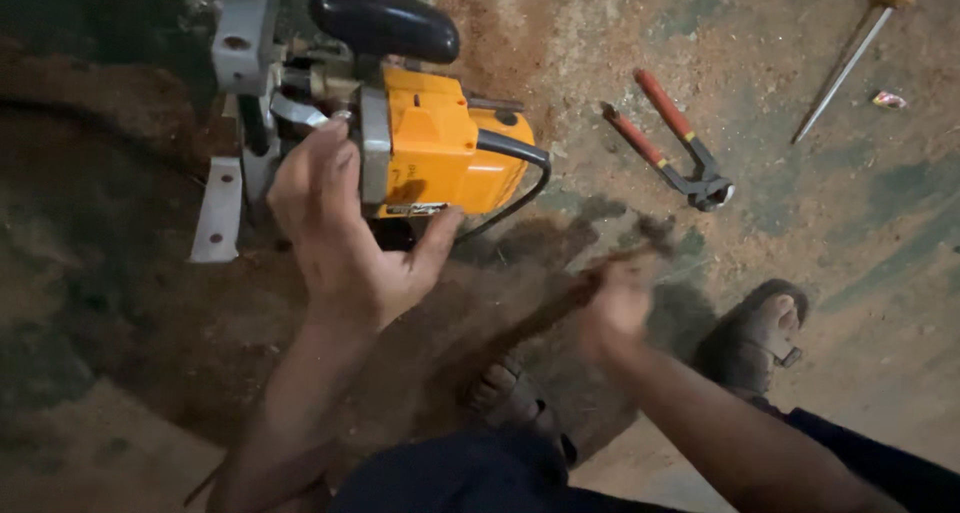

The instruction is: The person repairs a yellow electric planer by hand, manipulating an orange plastic component and wires, then uses a hammer to tap the housing and a screwdriver to tighten screws. The planer is reassembled and placed on the floor.

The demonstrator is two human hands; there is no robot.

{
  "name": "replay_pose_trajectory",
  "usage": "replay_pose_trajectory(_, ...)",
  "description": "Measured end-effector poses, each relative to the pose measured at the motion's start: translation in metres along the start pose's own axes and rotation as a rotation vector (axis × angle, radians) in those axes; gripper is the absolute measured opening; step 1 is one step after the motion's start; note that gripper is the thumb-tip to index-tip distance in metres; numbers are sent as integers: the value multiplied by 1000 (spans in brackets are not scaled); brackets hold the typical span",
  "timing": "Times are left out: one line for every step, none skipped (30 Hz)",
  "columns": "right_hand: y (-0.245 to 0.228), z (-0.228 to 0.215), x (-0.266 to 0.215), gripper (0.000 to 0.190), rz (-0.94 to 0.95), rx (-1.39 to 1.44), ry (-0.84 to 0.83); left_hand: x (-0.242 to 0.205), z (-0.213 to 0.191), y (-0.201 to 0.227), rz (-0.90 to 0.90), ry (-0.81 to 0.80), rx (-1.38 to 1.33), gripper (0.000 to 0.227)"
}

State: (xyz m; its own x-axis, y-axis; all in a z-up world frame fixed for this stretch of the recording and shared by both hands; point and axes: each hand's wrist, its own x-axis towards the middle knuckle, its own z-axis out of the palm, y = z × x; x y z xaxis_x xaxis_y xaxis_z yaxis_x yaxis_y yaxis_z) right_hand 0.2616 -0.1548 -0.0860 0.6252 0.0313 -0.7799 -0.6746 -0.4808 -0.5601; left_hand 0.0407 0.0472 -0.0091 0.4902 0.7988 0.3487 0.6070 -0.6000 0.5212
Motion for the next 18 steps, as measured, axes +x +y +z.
replay_pose_trajectory(-13, -3, -3, 20, -120, 77, -146, 6, 3, -1, -13, -19, -40, 89)
replay_pose_trajectory(-32, -10, -7, 19, -243, 153, -290, 12, 6, 0, -41, -37, -50, 91)
replay_pose_trajectory(-44, -12, -15, 21, -275, 165, -339, 16, 10, 3, -68, -63, -67, 93)
replay_pose_trajectory(-53, -10, -23, 24, -307, 177, -387, 18, 15, 6, -125, -57, -96, 85)
replay_pose_trajectory(-55, -3, -34, 27, -337, 197, -434, 22, 16, 8, -174, -56, -122, 76)
replay_pose_trajectory(-55, 6, -45, 29, -384, 61, -462, 25, 16, 13, -207, -62, -120, 70)
replay_pose_trajectory(-54, 17, -52, 32, -437, -73, -492, 31, 18, 17, -235, -59, -118, 64)
replay_pose_trajectory(-50, 26, -60, 37, -487, -209, -519, 36, 19, 20, -247, -63, -88, 60)
replay_pose_trajectory(-43, 34, -67, 37, -403, -213, -449, 40, 25, 23, -233, -41, -54, 56)
replay_pose_trajectory(-34, 45, -72, 40, -319, -216, -381, 43, 30, 24, -221, -19, -21, 52)
replay_pose_trajectory(-22, 54, -76, 40, -329, -112, -458, 42, 36, 24, -194, 11, 17, 47)
replay_pose_trajectory(-9, 63, -78, 41, -339, -7, -532, 40, 42, 22, -165, 41, 54, 42)
replay_pose_trajectory(1, 67, -81, 41, -344, 94, -604, 36, 47, 21, -196, 63, 47, 36)
replay_pose_trajectory(9, 69, -83, 42, -246, 97, -645, 34, 50, 21, -227, 85, 40, 31)
replay_pose_trajectory(13, 74, -82, 42, -161, 107, -685, 32, 53, 20, -232, 103, 40, 28)
replay_pose_trajectory(14, 76, -84, 43, -75, 118, -723, 32, 54, 20, -237, 121, 39, 25)
replay_pose_trajectory(12, 80, -83, 41, -79, 132, -725, 33, 56, 19, -225, 141, 50, 25)
replay_pose_trajectory(9, 84, -83, 39, -83, 145, -727, 35, 56, 18, -214, 152, 54, 24)
